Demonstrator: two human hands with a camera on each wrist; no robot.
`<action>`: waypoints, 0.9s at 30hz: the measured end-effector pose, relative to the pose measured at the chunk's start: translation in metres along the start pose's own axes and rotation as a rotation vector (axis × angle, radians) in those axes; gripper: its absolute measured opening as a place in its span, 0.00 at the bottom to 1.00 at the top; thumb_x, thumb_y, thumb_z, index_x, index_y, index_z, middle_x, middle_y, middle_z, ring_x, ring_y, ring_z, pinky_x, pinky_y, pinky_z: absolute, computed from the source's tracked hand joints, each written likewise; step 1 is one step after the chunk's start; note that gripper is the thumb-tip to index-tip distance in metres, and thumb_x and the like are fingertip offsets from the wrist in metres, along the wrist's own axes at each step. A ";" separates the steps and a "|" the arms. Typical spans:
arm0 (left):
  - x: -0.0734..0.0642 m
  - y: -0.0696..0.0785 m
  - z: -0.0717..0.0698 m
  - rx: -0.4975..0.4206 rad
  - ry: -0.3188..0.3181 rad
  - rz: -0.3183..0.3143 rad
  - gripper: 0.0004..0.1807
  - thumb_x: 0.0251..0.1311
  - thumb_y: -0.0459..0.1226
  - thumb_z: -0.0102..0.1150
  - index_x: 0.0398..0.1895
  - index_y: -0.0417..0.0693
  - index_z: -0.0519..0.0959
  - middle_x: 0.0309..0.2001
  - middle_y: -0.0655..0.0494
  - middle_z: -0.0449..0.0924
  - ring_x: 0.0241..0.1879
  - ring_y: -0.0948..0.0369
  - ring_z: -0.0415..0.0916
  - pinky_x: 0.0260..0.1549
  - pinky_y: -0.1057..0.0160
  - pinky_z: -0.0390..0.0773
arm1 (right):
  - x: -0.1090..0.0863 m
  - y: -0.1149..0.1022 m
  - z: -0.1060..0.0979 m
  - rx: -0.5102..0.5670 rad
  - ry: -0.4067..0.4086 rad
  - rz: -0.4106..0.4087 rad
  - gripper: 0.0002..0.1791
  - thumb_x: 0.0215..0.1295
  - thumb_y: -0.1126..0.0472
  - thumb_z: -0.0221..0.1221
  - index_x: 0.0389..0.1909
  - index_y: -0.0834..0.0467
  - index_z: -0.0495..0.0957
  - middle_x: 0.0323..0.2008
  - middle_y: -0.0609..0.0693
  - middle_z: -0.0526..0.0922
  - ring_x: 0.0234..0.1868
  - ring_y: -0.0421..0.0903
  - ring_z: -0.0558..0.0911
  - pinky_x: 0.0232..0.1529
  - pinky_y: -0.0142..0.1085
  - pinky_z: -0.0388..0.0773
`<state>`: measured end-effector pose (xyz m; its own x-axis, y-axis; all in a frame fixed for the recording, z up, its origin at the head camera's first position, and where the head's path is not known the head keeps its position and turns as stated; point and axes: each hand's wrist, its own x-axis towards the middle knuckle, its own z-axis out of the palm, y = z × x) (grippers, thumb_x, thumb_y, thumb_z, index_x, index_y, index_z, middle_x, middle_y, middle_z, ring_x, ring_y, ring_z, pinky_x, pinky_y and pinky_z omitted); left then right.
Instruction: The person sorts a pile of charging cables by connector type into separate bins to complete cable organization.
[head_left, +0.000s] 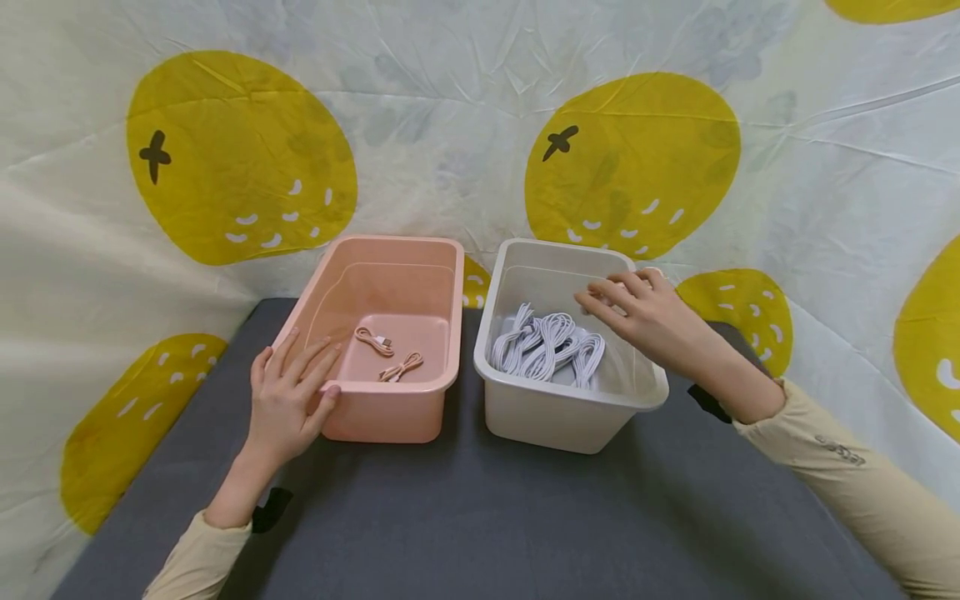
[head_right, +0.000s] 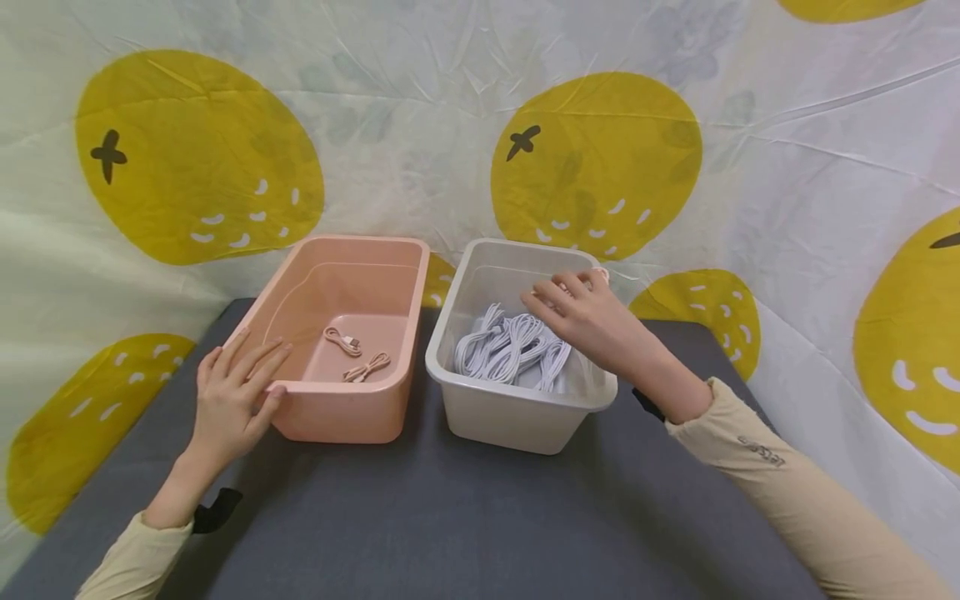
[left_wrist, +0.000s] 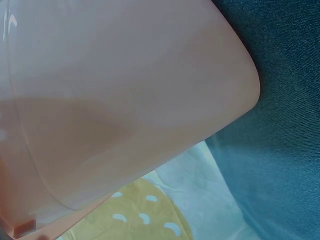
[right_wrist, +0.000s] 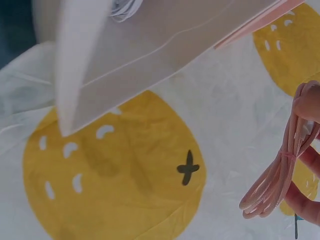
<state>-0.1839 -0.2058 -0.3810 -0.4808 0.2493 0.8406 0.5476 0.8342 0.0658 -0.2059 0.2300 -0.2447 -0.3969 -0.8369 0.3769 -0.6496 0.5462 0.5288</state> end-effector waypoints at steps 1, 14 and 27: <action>0.000 0.000 0.000 0.000 -0.001 -0.002 0.31 0.62 0.56 0.31 0.49 0.45 0.77 0.49 0.45 0.76 0.59 0.42 0.60 0.54 0.38 0.49 | 0.005 0.000 0.001 0.002 0.008 -0.009 0.36 0.36 0.75 0.66 0.54 0.60 0.70 0.46 0.58 0.75 0.47 0.56 0.71 0.43 0.48 0.68; 0.001 0.000 0.001 0.006 -0.006 -0.005 0.31 0.62 0.56 0.32 0.49 0.45 0.77 0.50 0.45 0.76 0.59 0.42 0.60 0.54 0.38 0.49 | 0.067 -0.002 0.010 -0.030 0.059 -0.094 0.26 0.51 0.73 0.58 0.53 0.58 0.69 0.47 0.55 0.74 0.46 0.53 0.72 0.42 0.46 0.68; 0.000 0.000 -0.001 0.013 -0.012 -0.002 0.31 0.62 0.56 0.31 0.49 0.46 0.76 0.50 0.45 0.76 0.60 0.42 0.59 0.54 0.38 0.48 | 0.123 -0.013 0.020 -0.022 0.075 -0.130 0.25 0.57 0.74 0.52 0.56 0.57 0.67 0.48 0.53 0.72 0.46 0.51 0.69 0.43 0.44 0.64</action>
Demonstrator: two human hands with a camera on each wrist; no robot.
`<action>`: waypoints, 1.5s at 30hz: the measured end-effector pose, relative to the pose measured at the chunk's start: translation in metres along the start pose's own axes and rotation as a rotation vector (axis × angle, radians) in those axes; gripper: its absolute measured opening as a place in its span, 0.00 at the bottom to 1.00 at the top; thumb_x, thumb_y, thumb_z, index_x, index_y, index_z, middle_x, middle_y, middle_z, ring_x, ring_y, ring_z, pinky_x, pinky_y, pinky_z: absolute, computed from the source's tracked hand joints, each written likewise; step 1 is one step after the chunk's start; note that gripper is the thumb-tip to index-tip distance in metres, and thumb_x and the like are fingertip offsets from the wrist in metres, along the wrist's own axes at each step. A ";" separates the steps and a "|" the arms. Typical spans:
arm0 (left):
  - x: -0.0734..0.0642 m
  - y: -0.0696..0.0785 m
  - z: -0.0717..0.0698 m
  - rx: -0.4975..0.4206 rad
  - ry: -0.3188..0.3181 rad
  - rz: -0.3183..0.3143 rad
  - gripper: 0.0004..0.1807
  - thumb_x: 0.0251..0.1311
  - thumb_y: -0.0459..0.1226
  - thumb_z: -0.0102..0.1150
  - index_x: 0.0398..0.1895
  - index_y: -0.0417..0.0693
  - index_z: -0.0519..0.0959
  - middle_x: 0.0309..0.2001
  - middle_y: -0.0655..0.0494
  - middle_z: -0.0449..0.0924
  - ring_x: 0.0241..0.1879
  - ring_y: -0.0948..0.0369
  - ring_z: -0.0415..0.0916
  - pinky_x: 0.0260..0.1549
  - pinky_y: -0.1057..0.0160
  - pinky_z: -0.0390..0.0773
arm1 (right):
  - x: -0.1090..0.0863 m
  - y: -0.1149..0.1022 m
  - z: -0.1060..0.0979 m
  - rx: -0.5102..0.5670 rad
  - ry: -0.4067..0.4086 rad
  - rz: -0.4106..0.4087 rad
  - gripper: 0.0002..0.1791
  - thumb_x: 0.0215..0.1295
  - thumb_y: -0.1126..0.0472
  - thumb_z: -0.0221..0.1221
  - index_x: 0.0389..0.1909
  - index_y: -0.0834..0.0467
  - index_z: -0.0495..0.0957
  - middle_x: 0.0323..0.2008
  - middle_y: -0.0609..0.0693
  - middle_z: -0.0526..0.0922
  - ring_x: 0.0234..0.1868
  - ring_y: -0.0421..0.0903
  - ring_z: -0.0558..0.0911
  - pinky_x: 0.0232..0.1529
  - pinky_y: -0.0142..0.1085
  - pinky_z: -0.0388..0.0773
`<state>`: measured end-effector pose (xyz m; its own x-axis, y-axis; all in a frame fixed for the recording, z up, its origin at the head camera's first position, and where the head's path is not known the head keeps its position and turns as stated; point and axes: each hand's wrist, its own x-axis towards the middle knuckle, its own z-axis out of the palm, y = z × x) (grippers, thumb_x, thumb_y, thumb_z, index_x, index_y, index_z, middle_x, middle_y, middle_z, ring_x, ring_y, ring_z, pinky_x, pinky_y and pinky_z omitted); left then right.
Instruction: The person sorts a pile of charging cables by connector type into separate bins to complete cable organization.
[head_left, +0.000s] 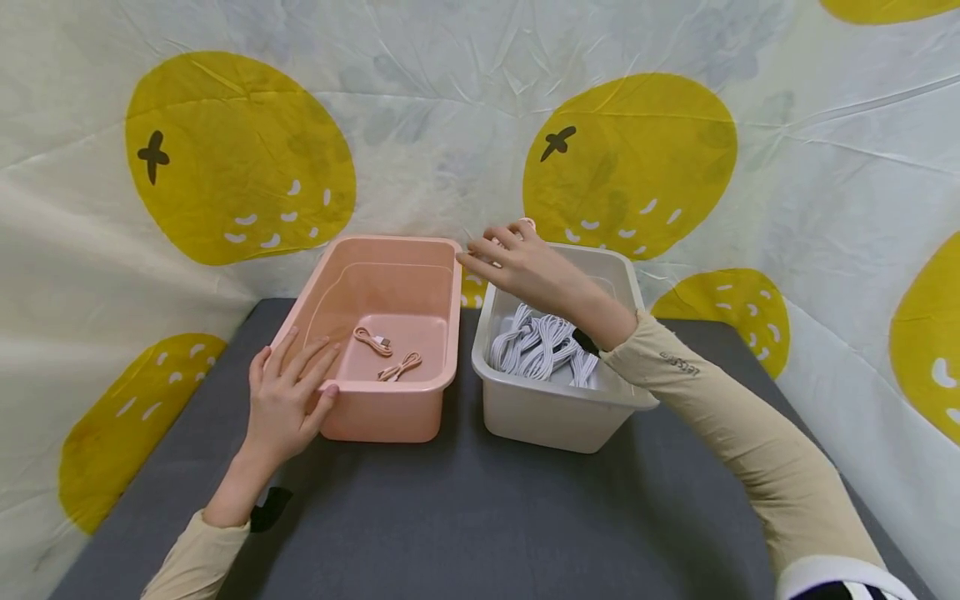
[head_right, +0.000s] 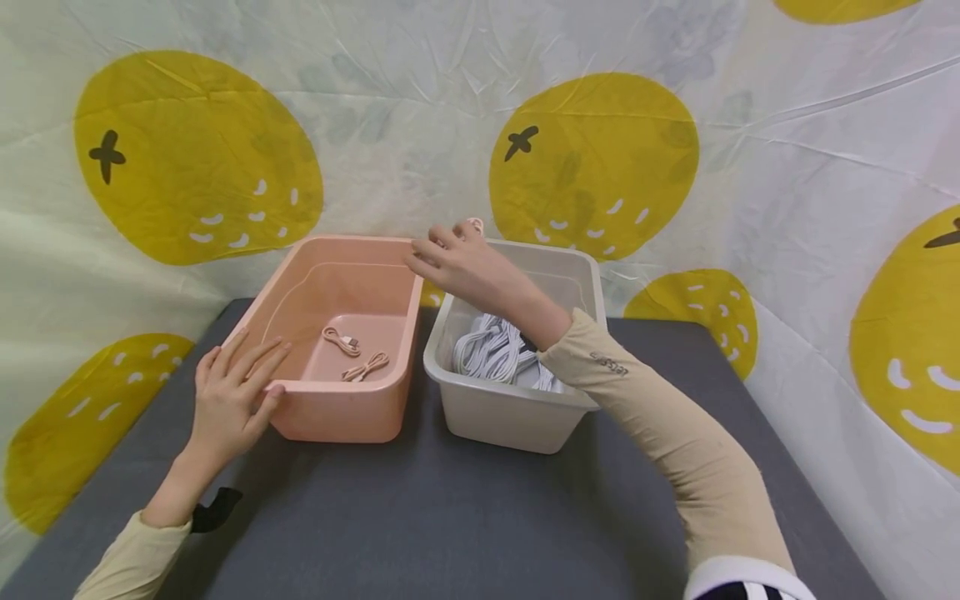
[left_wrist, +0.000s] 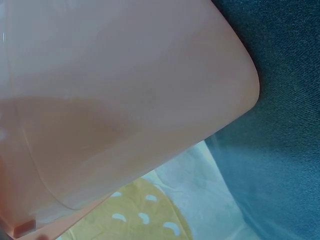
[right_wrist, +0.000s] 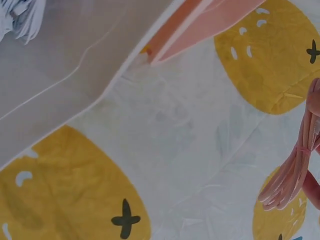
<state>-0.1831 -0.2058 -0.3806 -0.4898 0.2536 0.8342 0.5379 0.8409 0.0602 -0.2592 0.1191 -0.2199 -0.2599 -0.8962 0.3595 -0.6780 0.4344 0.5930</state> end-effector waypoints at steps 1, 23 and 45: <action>0.000 0.000 0.000 0.001 0.000 0.000 0.31 0.62 0.56 0.31 0.49 0.46 0.76 0.50 0.45 0.76 0.60 0.42 0.59 0.54 0.38 0.48 | 0.004 0.000 0.001 0.008 -0.001 0.003 0.25 0.57 0.74 0.52 0.57 0.57 0.66 0.48 0.53 0.72 0.46 0.51 0.69 0.44 0.44 0.64; 0.001 0.001 -0.001 -0.004 0.005 -0.001 0.31 0.62 0.56 0.31 0.50 0.47 0.76 0.50 0.45 0.76 0.59 0.42 0.60 0.54 0.38 0.49 | 0.079 -0.023 0.055 -0.172 -0.019 -0.131 0.20 0.65 0.71 0.41 0.53 0.51 0.69 0.45 0.47 0.72 0.45 0.47 0.69 0.42 0.40 0.67; -0.001 0.001 0.000 0.018 -0.021 -0.004 0.31 0.62 0.57 0.30 0.51 0.48 0.75 0.51 0.45 0.75 0.61 0.43 0.58 0.54 0.38 0.49 | 0.070 -0.023 0.058 -0.035 -0.121 -0.097 0.22 0.60 0.73 0.46 0.52 0.50 0.71 0.56 0.52 0.71 0.55 0.49 0.69 0.45 0.42 0.66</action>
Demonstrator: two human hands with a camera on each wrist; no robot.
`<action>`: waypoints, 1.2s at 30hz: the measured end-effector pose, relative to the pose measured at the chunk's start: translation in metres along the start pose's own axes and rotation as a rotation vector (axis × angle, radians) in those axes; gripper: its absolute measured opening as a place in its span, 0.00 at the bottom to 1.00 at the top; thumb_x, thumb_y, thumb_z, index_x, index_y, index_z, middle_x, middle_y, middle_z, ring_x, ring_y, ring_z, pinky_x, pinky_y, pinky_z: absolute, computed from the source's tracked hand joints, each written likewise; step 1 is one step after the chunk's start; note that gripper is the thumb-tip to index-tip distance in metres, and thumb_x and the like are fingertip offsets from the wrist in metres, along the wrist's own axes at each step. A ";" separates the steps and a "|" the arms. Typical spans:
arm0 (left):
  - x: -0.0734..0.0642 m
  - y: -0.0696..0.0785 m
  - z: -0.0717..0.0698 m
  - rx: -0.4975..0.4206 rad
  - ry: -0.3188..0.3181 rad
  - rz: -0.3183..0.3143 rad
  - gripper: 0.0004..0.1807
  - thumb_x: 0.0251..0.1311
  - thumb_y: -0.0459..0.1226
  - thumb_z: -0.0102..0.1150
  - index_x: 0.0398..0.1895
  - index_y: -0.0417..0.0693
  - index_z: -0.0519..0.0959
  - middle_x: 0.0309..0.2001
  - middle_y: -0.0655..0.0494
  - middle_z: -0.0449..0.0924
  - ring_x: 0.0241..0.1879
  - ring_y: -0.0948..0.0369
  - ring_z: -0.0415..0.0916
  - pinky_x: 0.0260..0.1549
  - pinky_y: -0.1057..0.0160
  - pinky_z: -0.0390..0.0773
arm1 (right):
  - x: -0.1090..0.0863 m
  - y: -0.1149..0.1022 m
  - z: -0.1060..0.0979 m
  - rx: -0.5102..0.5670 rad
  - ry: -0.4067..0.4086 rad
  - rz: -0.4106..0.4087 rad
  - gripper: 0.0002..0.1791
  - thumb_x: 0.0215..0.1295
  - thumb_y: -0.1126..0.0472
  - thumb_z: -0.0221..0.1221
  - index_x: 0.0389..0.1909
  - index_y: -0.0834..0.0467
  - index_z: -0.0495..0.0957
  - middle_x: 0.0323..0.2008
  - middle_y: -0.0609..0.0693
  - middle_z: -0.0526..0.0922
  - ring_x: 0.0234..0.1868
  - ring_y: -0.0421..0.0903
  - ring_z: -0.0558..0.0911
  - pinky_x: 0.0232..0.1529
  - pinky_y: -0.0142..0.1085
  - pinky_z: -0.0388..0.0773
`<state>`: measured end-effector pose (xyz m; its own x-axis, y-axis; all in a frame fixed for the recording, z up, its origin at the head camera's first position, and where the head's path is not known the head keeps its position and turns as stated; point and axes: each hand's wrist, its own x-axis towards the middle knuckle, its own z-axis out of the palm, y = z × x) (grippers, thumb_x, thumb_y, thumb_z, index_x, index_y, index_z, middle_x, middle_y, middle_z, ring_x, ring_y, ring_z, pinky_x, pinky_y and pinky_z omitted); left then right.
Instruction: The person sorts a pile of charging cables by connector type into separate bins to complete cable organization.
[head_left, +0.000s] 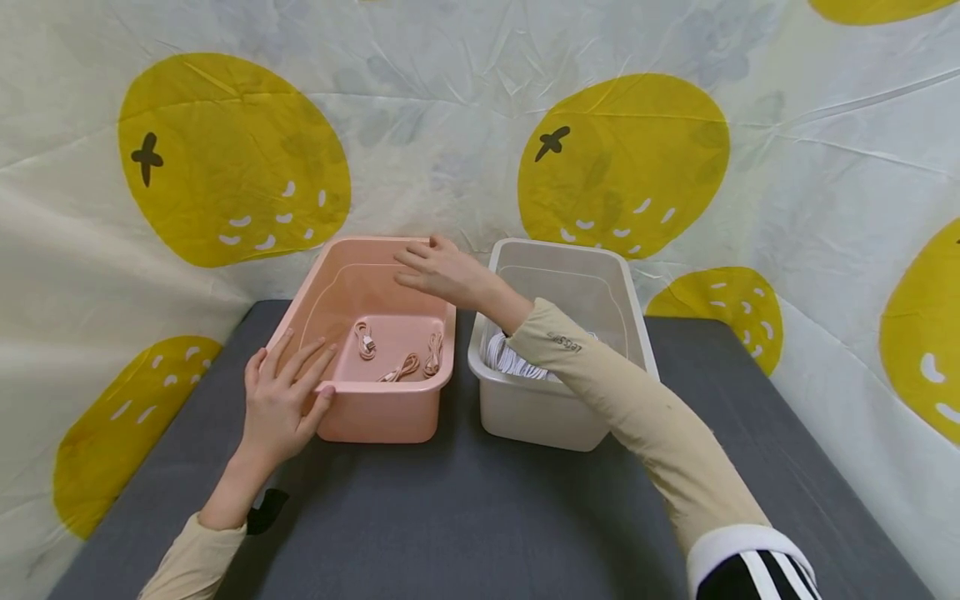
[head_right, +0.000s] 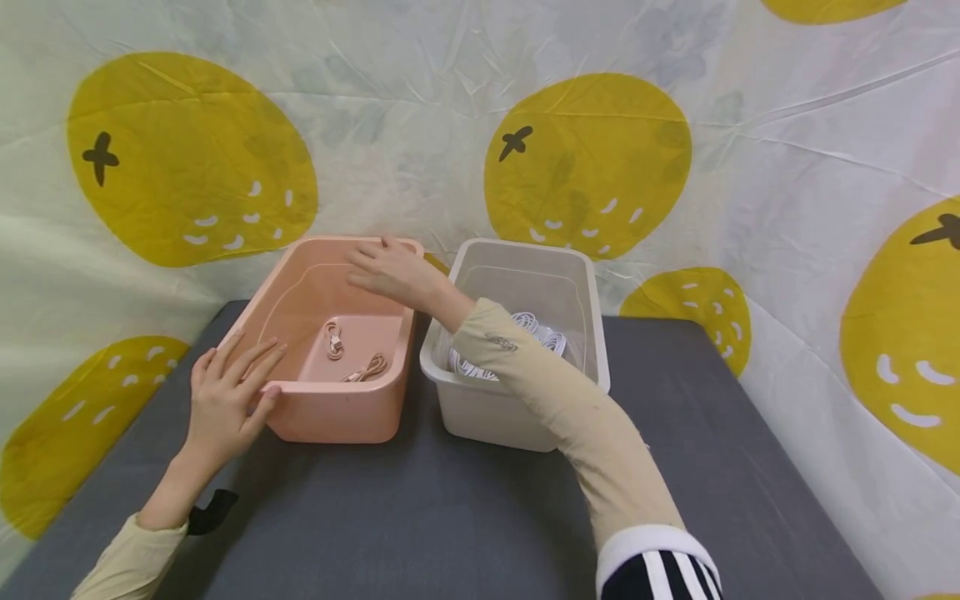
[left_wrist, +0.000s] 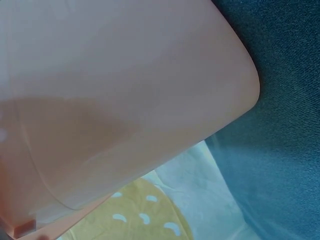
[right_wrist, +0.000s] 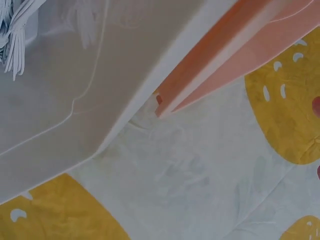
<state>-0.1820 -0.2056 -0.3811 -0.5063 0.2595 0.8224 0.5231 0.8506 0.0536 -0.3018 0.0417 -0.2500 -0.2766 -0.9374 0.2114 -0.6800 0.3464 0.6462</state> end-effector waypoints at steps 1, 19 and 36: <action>0.000 0.000 0.000 -0.001 -0.001 0.000 0.31 0.62 0.57 0.30 0.51 0.48 0.75 0.51 0.45 0.75 0.61 0.43 0.58 0.54 0.38 0.49 | -0.003 0.001 -0.001 0.007 0.004 0.006 0.22 0.59 0.72 0.47 0.52 0.50 0.71 0.56 0.52 0.71 0.54 0.49 0.68 0.45 0.42 0.65; 0.000 0.000 0.001 -0.016 0.012 -0.004 0.31 0.62 0.57 0.31 0.50 0.48 0.76 0.50 0.45 0.75 0.60 0.43 0.59 0.54 0.38 0.49 | -0.074 0.022 -0.019 0.131 0.081 0.173 0.20 0.59 0.70 0.51 0.53 0.52 0.72 0.51 0.53 0.74 0.50 0.51 0.70 0.43 0.44 0.67; 0.002 0.002 -0.006 -0.038 -0.050 -0.007 0.32 0.62 0.58 0.31 0.50 0.47 0.76 0.50 0.45 0.75 0.60 0.42 0.59 0.53 0.38 0.49 | -0.164 0.023 -0.038 0.283 0.202 0.353 0.21 0.47 0.65 0.65 0.45 0.57 0.77 0.44 0.54 0.79 0.45 0.53 0.73 0.37 0.43 0.69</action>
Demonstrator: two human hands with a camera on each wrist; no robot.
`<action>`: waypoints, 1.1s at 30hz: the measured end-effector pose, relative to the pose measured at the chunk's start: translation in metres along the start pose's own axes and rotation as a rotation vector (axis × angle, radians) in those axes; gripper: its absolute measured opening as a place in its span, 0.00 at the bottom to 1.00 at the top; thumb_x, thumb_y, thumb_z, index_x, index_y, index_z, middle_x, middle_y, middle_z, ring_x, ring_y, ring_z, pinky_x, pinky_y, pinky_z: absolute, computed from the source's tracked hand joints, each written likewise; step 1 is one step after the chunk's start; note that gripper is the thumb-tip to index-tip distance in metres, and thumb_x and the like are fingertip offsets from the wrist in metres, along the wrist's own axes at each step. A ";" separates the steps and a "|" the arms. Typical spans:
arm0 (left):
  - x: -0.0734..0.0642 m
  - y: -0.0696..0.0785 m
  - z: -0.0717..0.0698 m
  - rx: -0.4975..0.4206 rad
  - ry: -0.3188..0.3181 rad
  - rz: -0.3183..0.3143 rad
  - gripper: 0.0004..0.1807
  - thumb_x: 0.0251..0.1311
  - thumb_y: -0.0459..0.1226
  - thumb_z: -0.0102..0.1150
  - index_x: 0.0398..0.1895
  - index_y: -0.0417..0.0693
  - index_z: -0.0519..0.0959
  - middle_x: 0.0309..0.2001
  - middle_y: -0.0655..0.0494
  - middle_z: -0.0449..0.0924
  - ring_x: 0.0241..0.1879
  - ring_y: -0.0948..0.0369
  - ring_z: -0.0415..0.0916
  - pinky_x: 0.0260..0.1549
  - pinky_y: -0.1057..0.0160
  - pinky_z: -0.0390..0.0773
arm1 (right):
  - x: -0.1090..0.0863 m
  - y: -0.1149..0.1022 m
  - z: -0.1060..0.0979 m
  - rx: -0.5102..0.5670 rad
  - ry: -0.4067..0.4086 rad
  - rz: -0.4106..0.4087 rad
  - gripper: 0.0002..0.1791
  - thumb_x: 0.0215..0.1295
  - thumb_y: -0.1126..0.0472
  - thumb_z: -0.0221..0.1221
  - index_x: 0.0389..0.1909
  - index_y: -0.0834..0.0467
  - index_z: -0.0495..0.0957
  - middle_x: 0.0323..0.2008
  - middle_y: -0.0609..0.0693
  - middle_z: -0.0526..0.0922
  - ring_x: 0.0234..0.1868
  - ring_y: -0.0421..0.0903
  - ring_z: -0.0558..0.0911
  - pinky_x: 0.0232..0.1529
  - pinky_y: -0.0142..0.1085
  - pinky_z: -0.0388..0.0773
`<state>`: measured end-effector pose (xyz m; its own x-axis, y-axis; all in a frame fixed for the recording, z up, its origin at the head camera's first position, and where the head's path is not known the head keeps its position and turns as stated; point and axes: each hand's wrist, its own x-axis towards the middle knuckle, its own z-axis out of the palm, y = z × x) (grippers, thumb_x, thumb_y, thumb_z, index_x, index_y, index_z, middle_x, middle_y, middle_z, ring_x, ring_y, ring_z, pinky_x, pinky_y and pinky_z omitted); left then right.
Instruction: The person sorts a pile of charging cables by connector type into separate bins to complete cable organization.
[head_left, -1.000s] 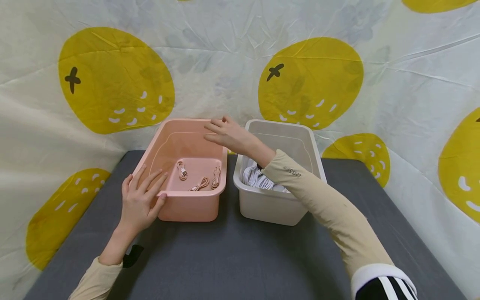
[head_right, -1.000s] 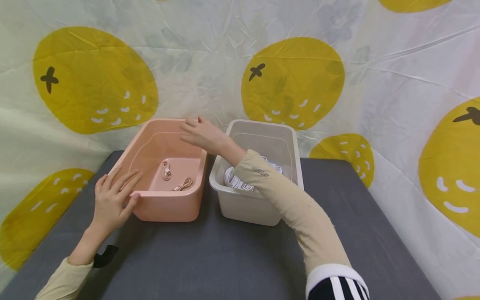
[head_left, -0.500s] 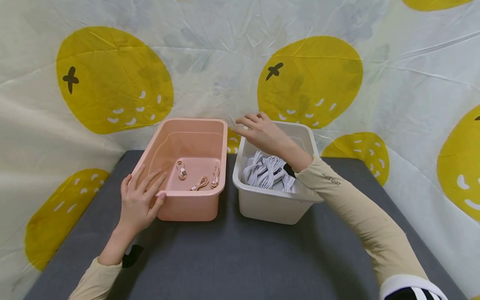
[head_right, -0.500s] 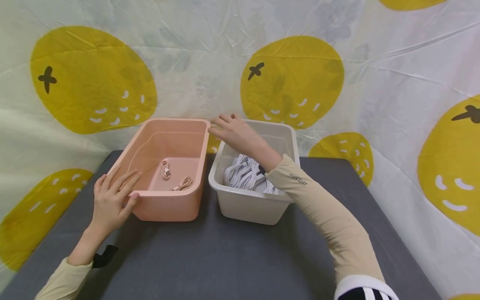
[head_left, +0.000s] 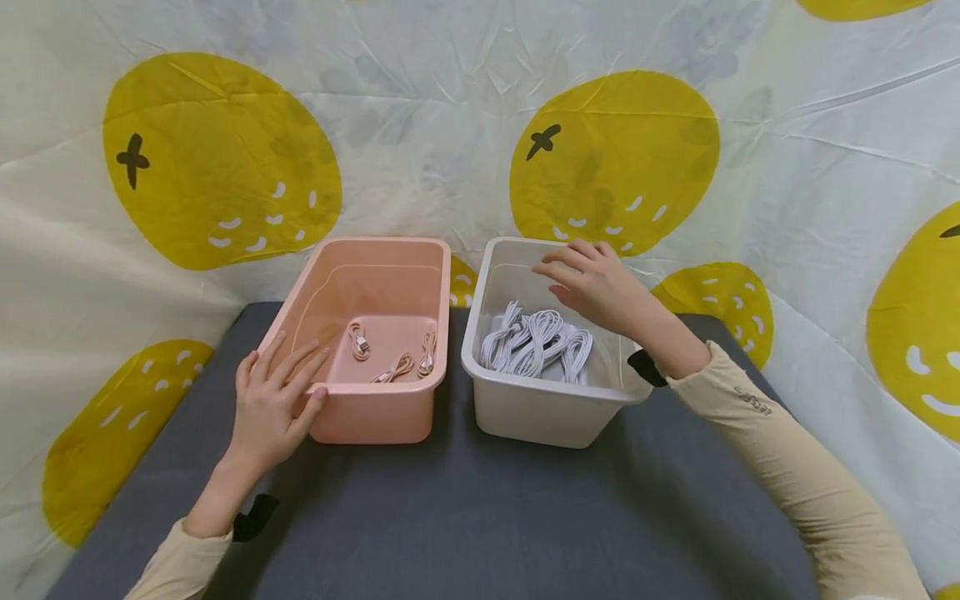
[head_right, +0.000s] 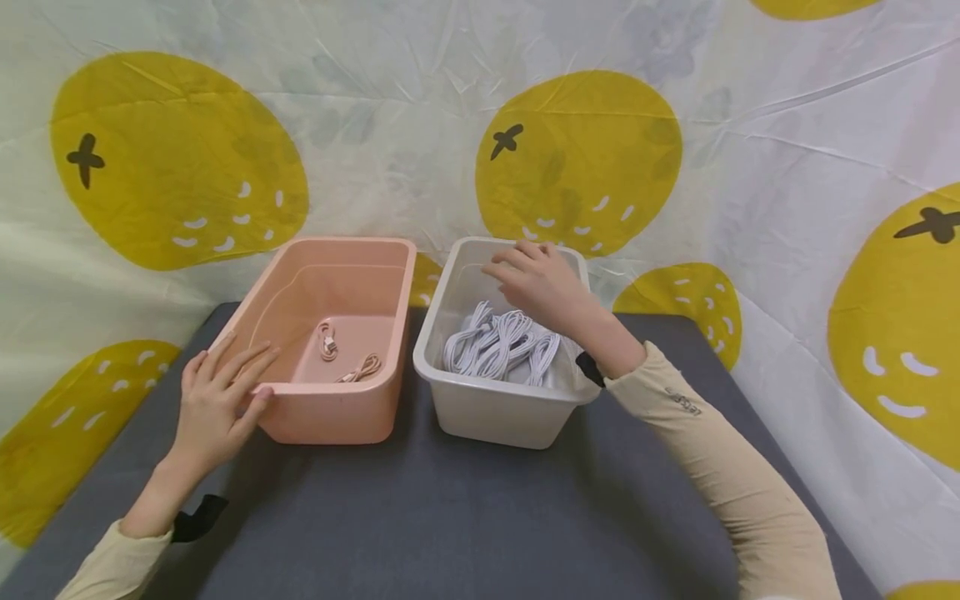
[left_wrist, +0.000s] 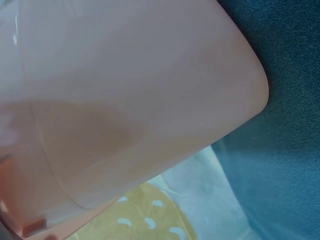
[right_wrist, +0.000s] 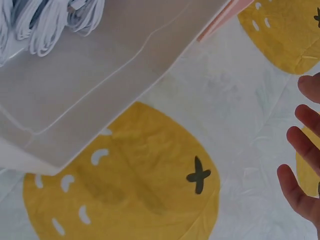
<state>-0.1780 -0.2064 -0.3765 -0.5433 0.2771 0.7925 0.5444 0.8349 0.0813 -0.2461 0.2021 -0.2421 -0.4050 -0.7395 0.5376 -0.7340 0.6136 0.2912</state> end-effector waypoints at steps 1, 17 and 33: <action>0.000 0.000 -0.001 0.001 -0.008 0.000 0.32 0.62 0.58 0.30 0.50 0.47 0.76 0.50 0.45 0.75 0.60 0.42 0.58 0.52 0.38 0.49 | -0.005 0.001 -0.002 0.008 -0.005 0.010 0.21 0.46 0.65 0.65 0.45 0.57 0.77 0.43 0.54 0.79 0.45 0.53 0.73 0.37 0.43 0.68; 0.000 0.000 -0.006 -0.026 -0.073 -0.018 0.31 0.62 0.58 0.32 0.53 0.49 0.74 0.52 0.45 0.74 0.64 0.44 0.54 0.56 0.39 0.48 | -0.092 -0.008 -0.023 0.004 0.027 0.131 0.31 0.64 0.43 0.34 0.46 0.61 0.76 0.39 0.56 0.80 0.36 0.52 0.73 0.28 0.40 0.68; 0.015 0.029 -0.013 -0.126 0.027 0.107 0.25 0.63 0.51 0.37 0.49 0.46 0.76 0.47 0.45 0.77 0.59 0.45 0.63 0.51 0.42 0.58 | -0.166 -0.036 -0.021 0.048 -0.030 0.405 0.32 0.64 0.40 0.37 0.48 0.63 0.74 0.43 0.57 0.78 0.42 0.54 0.75 0.33 0.48 0.70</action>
<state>-0.1619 -0.1837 -0.3548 -0.4616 0.3467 0.8165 0.6748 0.7347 0.0694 -0.1407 0.3084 -0.3252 -0.6815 -0.4493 0.5776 -0.5363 0.8437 0.0235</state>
